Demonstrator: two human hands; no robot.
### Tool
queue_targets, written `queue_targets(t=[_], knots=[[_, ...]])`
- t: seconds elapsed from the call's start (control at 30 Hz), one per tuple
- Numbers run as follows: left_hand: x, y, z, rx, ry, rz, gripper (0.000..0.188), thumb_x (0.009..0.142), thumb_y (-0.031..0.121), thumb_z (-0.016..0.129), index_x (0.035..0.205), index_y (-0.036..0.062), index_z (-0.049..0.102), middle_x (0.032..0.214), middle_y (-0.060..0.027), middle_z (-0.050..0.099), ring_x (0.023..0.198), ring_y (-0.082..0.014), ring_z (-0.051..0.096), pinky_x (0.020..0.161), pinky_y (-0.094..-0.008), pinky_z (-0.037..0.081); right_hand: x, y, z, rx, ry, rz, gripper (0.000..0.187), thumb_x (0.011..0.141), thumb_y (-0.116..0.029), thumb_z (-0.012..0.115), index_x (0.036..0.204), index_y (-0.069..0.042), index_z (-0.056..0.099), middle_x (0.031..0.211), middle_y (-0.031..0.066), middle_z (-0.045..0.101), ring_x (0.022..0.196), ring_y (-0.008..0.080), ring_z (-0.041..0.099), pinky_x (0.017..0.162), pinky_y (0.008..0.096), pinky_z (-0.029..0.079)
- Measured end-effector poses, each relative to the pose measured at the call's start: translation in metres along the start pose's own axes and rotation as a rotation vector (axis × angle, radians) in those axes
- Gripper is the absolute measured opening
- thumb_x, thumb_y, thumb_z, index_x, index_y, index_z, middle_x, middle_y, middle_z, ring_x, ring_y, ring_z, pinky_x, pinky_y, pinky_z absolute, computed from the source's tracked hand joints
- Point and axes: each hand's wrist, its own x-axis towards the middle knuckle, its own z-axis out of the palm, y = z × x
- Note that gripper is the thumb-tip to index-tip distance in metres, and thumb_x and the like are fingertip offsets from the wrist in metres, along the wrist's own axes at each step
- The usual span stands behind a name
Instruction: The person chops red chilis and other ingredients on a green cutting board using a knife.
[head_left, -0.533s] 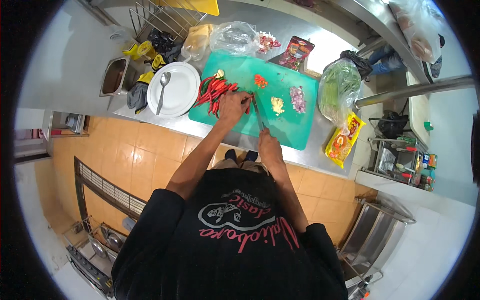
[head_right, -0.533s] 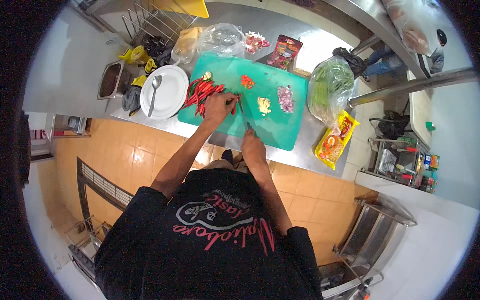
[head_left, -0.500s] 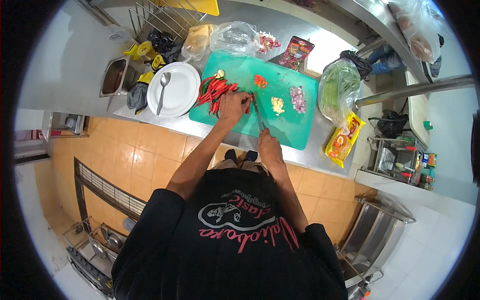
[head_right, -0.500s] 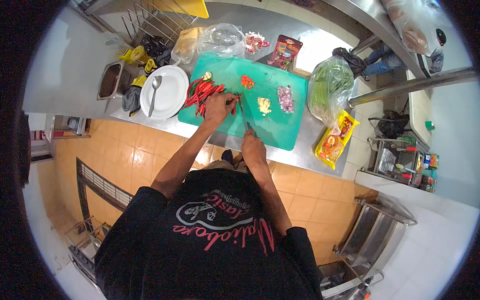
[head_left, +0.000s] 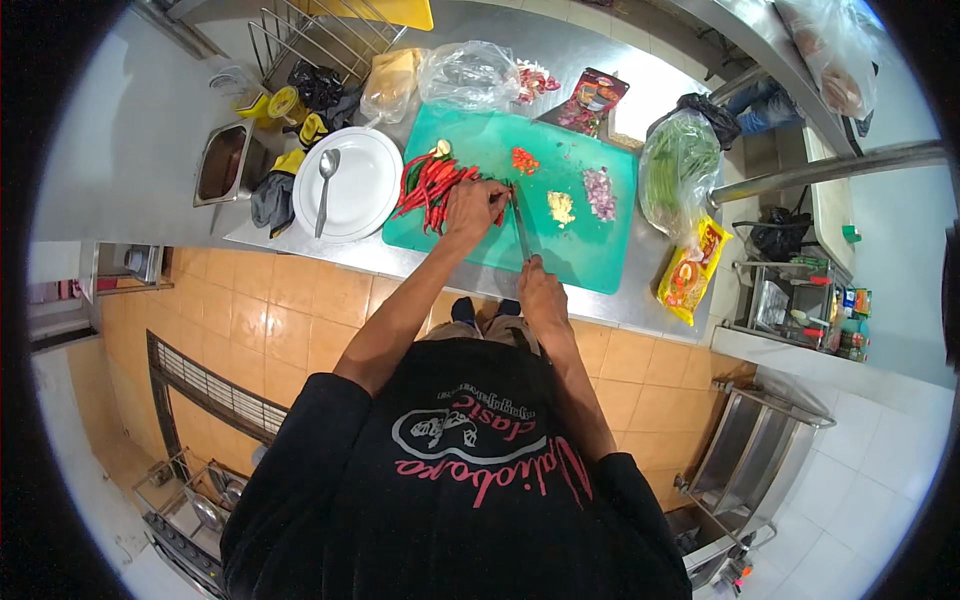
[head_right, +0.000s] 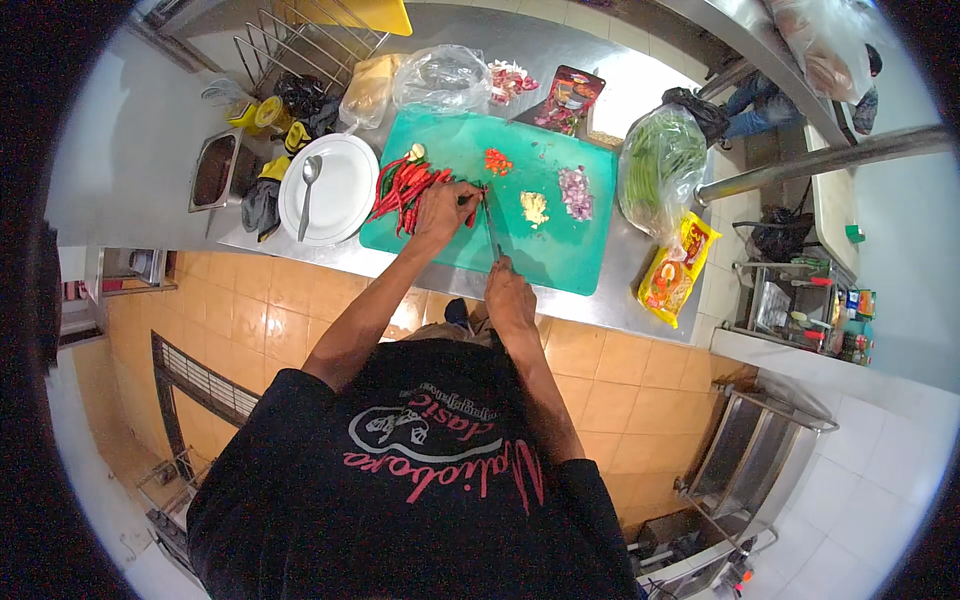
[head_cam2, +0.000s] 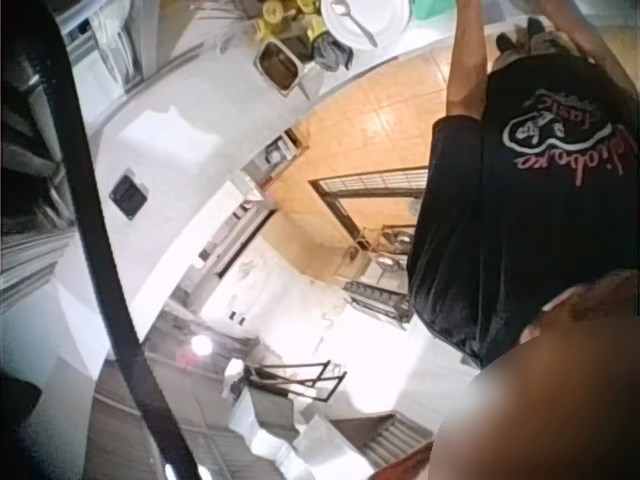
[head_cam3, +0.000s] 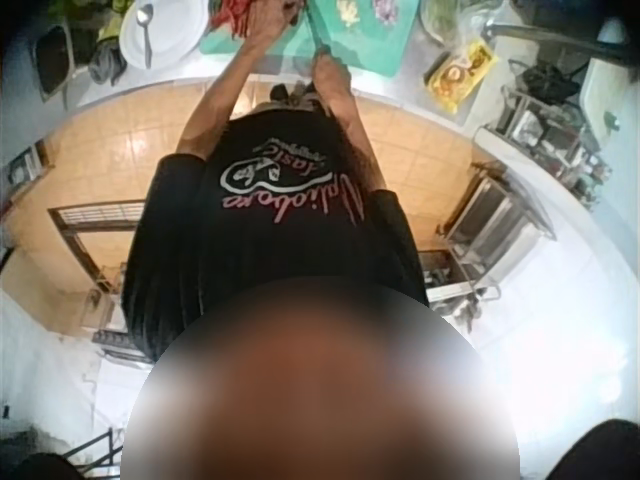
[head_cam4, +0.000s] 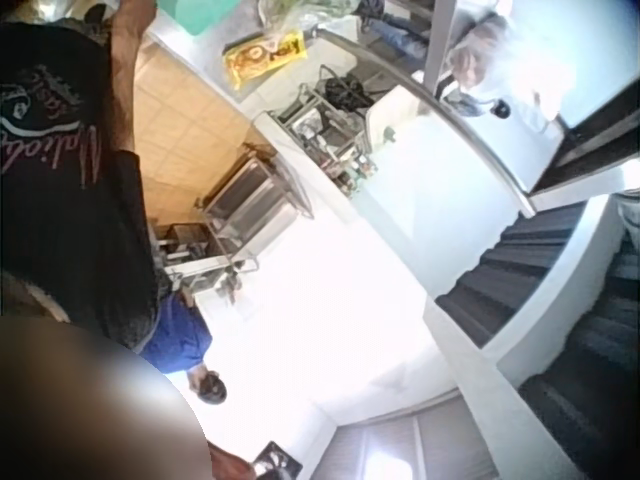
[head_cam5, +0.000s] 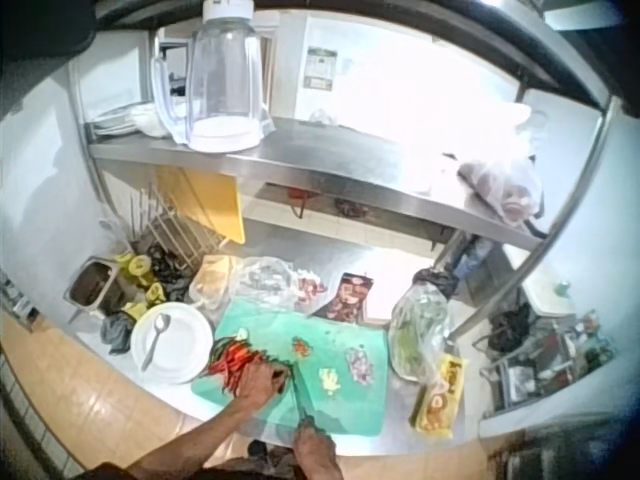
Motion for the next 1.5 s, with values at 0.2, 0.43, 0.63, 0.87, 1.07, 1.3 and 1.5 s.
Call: queue_targets(t=[0.2,0.43,0.63,0.87,1.07,1.3,1.5], knots=[[-0.001,-0.001,0.002,0.008,-0.002,-0.039,0.008,0.076,0.017,0.071,0.081,0.0106,0.072,0.067,-0.0102,0.066,0.067,-0.0282,0.063,0.068,-0.0420,0.049,-0.003,0.000,-0.005,-0.026,0.012,-0.044,0.030,0.099,-0.025,0.037,0.102,0.001,0.051,0.077,0.0280,0.065,0.073,0.0455,0.064,0.064,0.0539,0.052],[-0.002,-0.011,0.008,0.033,0.092,0.087,0.009,0.078,0.011,0.070,0.084,0.0057,0.070,0.068,-0.0103,0.067,0.058,-0.0258,0.062,0.059,-0.0373,0.049,0.000,-0.004,-0.002,-0.053,-0.001,0.003,0.030,0.099,-0.025,0.038,0.105,0.002,0.051,0.075,0.0286,0.064,0.072,0.0463,0.064,0.065,0.0546,0.052],[-0.001,0.003,-0.001,-0.014,-0.037,-0.085,0.009,0.076,0.015,0.071,0.083,0.0097,0.071,0.073,-0.0094,0.068,0.070,-0.0272,0.065,0.069,-0.0411,0.049,0.011,-0.005,0.000,-0.042,0.018,-0.011,0.030,0.099,-0.023,0.038,0.107,0.003,0.051,0.077,0.0295,0.064,0.073,0.0466,0.064,0.066,0.0558,0.051],[0.000,-0.001,0.002,-0.024,-0.008,-0.027,0.010,0.076,0.009,0.070,0.085,0.0054,0.070,0.069,-0.0111,0.067,0.056,-0.0256,0.063,0.057,-0.0360,0.050,0.029,-0.008,0.005,-0.036,0.053,-0.060,0.026,0.098,-0.021,0.039,0.101,0.003,0.051,0.077,0.0281,0.065,0.073,0.0456,0.064,0.066,0.0554,0.053],[-0.002,0.003,0.005,0.001,0.020,-0.067,0.010,0.076,0.010,0.069,0.085,0.0060,0.070,0.073,-0.0118,0.068,0.063,-0.0273,0.066,0.060,-0.0375,0.051,0.051,-0.013,0.009,-0.004,0.115,-0.089,0.027,0.099,-0.022,0.038,0.100,0.002,0.050,0.077,0.0304,0.063,0.076,0.0496,0.062,0.068,0.0565,0.050],[-0.007,0.003,0.009,0.049,0.100,-0.035,0.011,0.076,0.013,0.070,0.086,0.0078,0.071,0.079,-0.0115,0.069,0.070,-0.0290,0.067,0.064,-0.0395,0.051,0.022,-0.007,0.009,-0.012,0.042,-0.015,0.028,0.099,-0.023,0.038,0.102,0.001,0.051,0.078,0.0292,0.064,0.077,0.0490,0.063,0.068,0.0565,0.051],[-0.005,0.002,0.011,0.019,0.119,-0.034,0.009,0.069,0.006,0.069,0.078,0.0083,0.069,0.068,-0.0116,0.066,0.066,-0.0294,0.062,0.061,-0.0401,0.047,0.026,-0.012,0.011,0.019,0.063,-0.005,0.027,0.098,-0.022,0.039,0.102,0.003,0.050,0.076,0.0302,0.063,0.076,0.0488,0.063,0.068,0.0566,0.051]])
